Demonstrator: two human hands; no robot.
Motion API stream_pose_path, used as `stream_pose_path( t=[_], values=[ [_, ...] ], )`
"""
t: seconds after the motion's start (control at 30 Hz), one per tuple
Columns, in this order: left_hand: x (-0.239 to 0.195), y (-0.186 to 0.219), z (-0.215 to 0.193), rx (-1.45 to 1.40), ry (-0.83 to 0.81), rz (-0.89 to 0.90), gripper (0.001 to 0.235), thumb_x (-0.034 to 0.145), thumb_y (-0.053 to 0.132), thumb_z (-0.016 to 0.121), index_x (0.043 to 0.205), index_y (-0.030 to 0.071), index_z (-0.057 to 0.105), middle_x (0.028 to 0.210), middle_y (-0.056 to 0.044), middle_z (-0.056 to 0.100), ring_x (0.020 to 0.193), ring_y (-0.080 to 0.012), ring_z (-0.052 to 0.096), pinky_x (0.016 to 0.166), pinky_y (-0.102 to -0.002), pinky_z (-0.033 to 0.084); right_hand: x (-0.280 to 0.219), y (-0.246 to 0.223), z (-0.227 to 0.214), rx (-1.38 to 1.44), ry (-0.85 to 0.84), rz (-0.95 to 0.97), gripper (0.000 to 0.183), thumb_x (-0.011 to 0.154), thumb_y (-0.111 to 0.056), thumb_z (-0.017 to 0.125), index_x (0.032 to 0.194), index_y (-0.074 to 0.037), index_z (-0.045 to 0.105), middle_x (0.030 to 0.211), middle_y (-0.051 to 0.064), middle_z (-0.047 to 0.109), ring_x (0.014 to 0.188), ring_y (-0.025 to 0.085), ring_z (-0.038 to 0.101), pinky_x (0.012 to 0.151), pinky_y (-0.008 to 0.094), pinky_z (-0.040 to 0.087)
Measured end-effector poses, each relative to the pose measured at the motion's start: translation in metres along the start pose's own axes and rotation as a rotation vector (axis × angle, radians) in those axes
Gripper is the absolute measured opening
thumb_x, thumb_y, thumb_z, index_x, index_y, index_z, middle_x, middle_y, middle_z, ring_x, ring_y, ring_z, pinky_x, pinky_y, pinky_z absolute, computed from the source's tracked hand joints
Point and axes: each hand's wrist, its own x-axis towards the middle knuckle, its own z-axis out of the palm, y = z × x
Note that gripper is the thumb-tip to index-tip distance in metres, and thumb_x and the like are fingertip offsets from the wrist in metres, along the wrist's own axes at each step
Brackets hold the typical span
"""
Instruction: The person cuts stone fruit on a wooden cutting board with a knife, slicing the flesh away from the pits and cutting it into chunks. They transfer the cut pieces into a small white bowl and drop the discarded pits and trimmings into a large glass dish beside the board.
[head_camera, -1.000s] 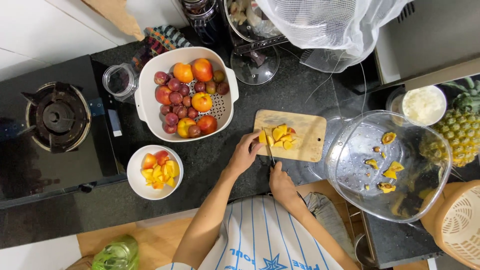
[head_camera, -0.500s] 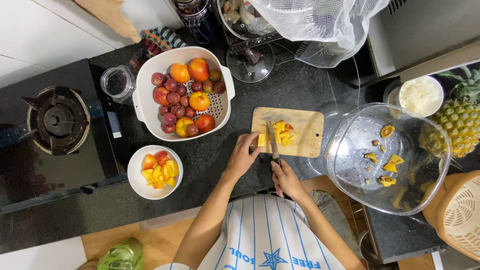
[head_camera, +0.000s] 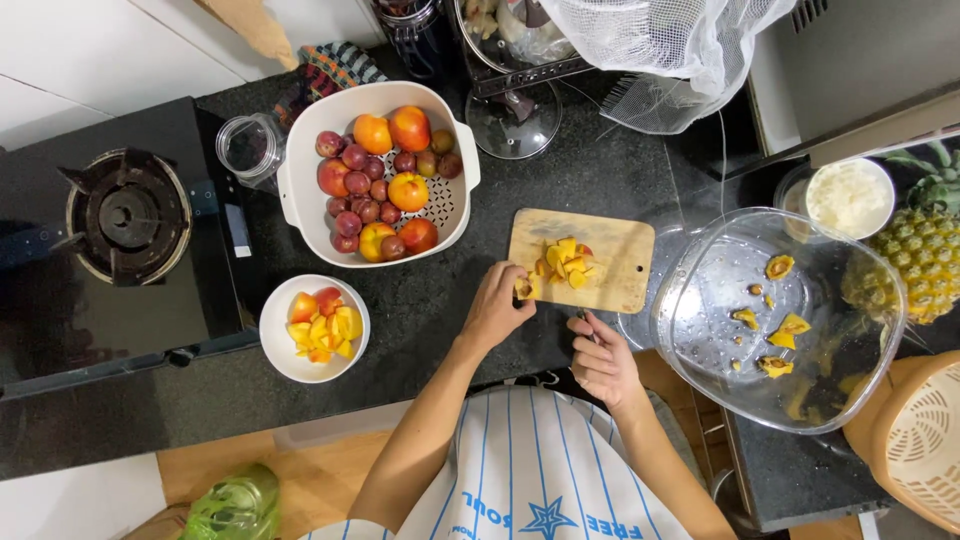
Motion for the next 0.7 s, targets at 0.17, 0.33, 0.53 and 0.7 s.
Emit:
stream_pose_path(
  t=[0.17,0.33,0.53,0.7],
  values=[
    [0.004,0.019,-0.019,-0.228,-0.038,-0.106,0.049,0.082,0.011,0.081,0.122,0.004,0.053,0.123,-0.015,0.055,0.112,-0.0364,0.062,0.090,-0.043,0.056,0.009,0.014,0.010,-1.054,0.690,-0.249,0.033,0.108,-0.036,0.045,0.092,-0.008,0.051,0.051,-0.002,0.038,0.033,0.011,0.037,0.029,0.027,0.028],
    [0.034,0.078,-0.045,-0.345,-0.070,-0.034,0.050,0.084,0.017,0.079,0.127,0.006,0.057,0.127,-0.014,0.058,0.111,-0.0322,0.065,0.093,-0.040,0.057,0.009,0.009,-0.007,-1.715,1.004,-0.471,0.035,0.107,-0.036,0.048,0.099,-0.003,0.057,0.055,0.002,0.049,0.038,0.015,0.045,0.037,0.033,0.036],
    [0.087,0.194,0.028,-0.294,-0.268,0.317,0.045,0.088,0.024,0.079,0.127,0.006,0.066,0.120,-0.013,0.062,0.108,-0.0307,0.066,0.095,-0.041,0.055,0.014,-0.018,-0.073,-2.065,0.980,-0.664,0.039,0.104,-0.035,0.053,0.119,-0.001,0.062,0.088,0.018,0.064,0.077,0.031,0.060,0.071,0.043,0.049],
    [0.097,0.228,0.113,-0.023,-0.343,0.465,0.034,0.087,0.025,0.079,0.110,0.003,0.066,0.112,-0.013,0.060,0.106,-0.0316,0.065,0.095,-0.045,0.053,0.007,-0.014,-0.033,-2.073,0.887,-0.742,0.042,0.106,-0.036,0.054,0.129,-0.001,0.058,0.113,0.021,0.071,0.099,0.029,0.068,0.091,0.042,0.052]
  ],
)
